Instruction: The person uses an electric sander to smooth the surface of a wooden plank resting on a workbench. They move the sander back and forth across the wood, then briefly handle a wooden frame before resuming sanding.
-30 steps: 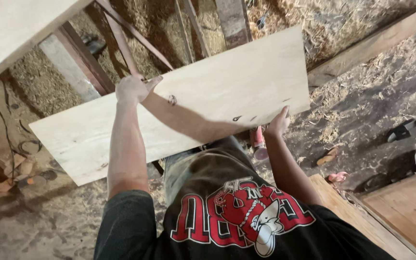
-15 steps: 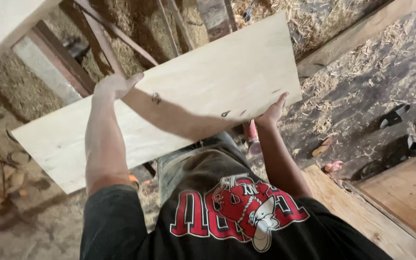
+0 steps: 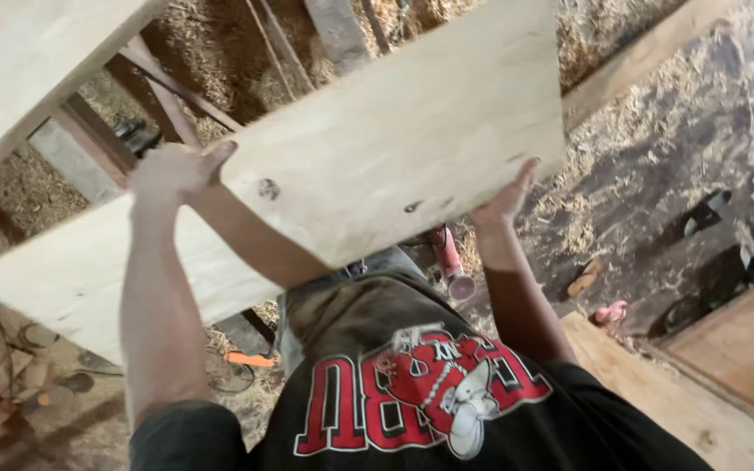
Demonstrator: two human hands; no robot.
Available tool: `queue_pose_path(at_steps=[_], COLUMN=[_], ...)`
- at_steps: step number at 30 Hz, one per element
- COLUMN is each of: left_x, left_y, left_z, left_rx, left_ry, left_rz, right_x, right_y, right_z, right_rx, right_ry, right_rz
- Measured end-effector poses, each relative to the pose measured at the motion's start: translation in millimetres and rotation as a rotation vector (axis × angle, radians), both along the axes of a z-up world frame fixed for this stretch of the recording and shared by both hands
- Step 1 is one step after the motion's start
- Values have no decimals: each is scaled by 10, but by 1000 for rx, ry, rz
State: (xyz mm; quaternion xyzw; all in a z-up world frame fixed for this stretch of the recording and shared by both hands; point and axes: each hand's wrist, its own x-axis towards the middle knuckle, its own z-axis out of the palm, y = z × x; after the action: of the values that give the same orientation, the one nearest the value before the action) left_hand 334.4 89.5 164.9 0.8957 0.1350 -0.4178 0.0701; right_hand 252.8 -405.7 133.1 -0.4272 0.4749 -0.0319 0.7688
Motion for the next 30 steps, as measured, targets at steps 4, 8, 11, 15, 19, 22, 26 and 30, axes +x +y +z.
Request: queue_pose_path(at_steps=[4, 8, 11, 15, 19, 22, 26, 30], left_x=[-95, -195, -312, -284, -198, -170, 16, 204], left_y=[34, -27, -164, -305, -422, -429, -400, -364], left_z=[377, 700, 925, 1142, 1404, 1498, 1428, 1253], left_rx=[67, 110, 174, 212, 213, 179, 194, 144], left_ry=[-60, -184, -216, -245, -355, -375, -308, -354], left_rz=[-67, -16, -77, -48, -119, -187, -117, -138], right_x=[-48, -145, -128, -49, 313, 275, 285, 437], right_y=[-85, -225, -182, -156, -110, -53, -1, 27], right_z=[-406, -802, -835, -859, -974, -1086, -1159, -1155], right_rx=[65, 785, 614, 492, 351, 292, 382, 319], right_ry=[-180, -904, -752, -771, -744, -658, -744, -844], right_rz=[-33, -3, 10, -51, -41, -54, -75, 32])
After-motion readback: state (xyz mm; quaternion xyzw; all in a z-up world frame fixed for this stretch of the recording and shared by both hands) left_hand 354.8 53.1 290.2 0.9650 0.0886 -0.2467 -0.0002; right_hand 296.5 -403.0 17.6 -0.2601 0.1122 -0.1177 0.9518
